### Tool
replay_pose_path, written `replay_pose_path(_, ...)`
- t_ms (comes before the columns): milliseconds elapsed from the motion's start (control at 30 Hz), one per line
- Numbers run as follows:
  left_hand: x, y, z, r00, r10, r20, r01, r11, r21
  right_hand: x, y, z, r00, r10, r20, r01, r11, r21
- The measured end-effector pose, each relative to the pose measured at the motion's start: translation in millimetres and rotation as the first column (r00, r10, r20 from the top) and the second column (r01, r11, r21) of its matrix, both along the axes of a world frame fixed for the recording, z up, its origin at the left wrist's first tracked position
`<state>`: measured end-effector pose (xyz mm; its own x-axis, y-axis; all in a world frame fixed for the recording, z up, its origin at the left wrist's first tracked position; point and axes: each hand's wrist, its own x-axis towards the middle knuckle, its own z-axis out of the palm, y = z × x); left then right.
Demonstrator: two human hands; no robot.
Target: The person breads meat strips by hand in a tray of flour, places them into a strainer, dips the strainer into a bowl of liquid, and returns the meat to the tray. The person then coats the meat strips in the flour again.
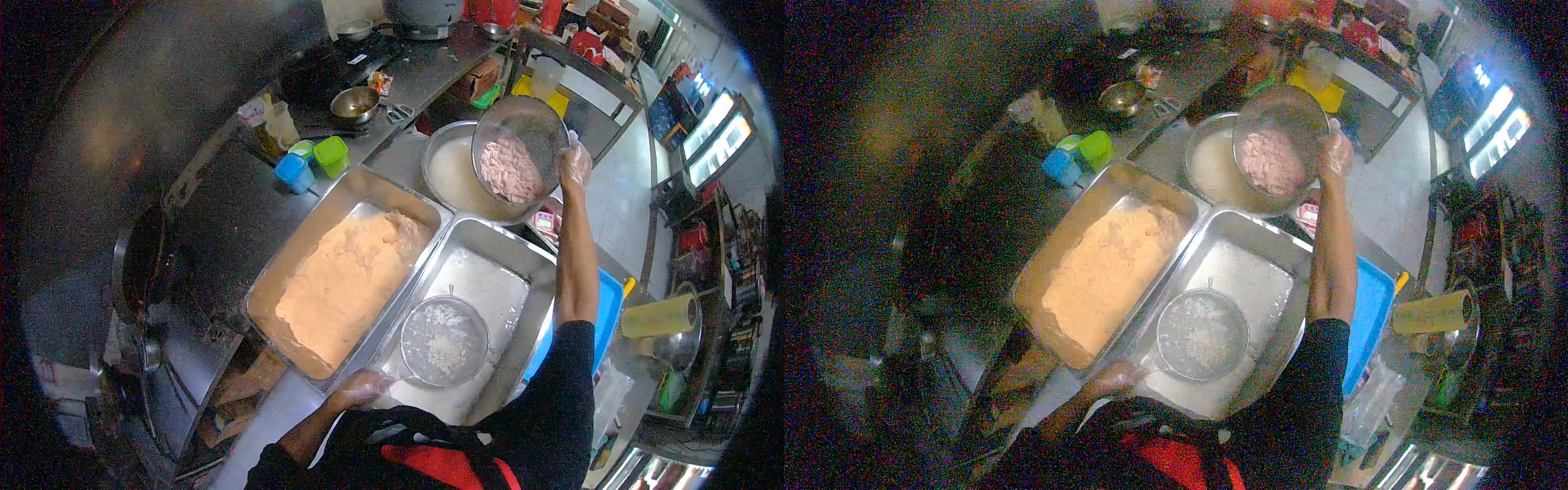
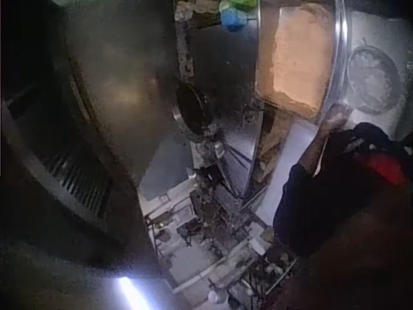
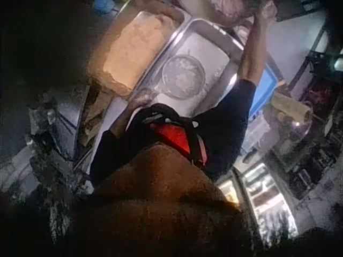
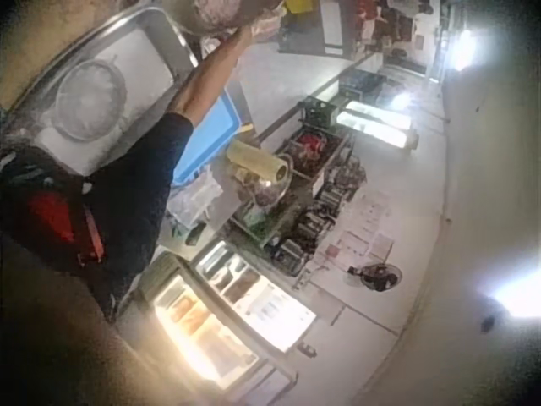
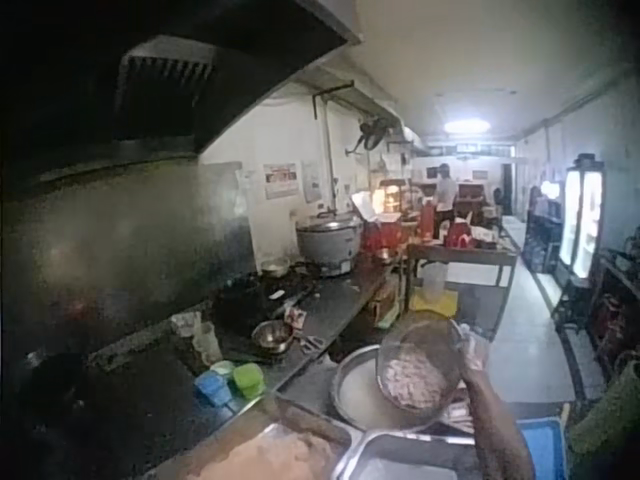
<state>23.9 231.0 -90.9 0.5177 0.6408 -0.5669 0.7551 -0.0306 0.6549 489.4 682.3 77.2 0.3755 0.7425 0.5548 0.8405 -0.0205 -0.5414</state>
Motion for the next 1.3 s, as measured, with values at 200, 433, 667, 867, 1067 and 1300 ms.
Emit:
replay_pose_path(200,1.1,1.2,16.4,0.992,0.095,0.082,-0.097,0.995,0.022,-11.2,-5.0,29.0,0.994,-0.082,0.075,0.082,0.997,0.004)
replay_pose_path(433,49.6,93.7,14.3,0.991,-0.119,0.061,0.099,0.961,0.26,30.2,-0.4,-38.0,0.979,-0.204,-0.009,0.202,0.956,0.212)
replay_pose_path(667,40.0,147.9,87.7,0.925,0.136,0.354,-0.096,0.987,-0.127,51.5,-80.6,-54.5,0.978,-0.205,0.033,0.203,0.978,0.052)
replay_pose_path(867,21.2,160.3,98.1,0.998,0.023,0.059,-0.028,0.995,0.091,30.0,-227.8,3.2,0.966,-0.014,0.26,-0.034,0.983,0.179)
replay_pose_path(1067,9.0,206.0,93.7,0.981,-0.04,0.189,-0.008,0.97,0.245,-117.9,-375.2,28.7,0.967,0.229,0.115,-0.255,0.821,0.511)
replay_pose_path(1300,4.0,223.0,99.2,0.991,-0.134,-0.022,0.134,0.953,0.272,-164.4,-475.5,-24.9,0.943,0.046,0.329,-0.109,0.978,0.178)
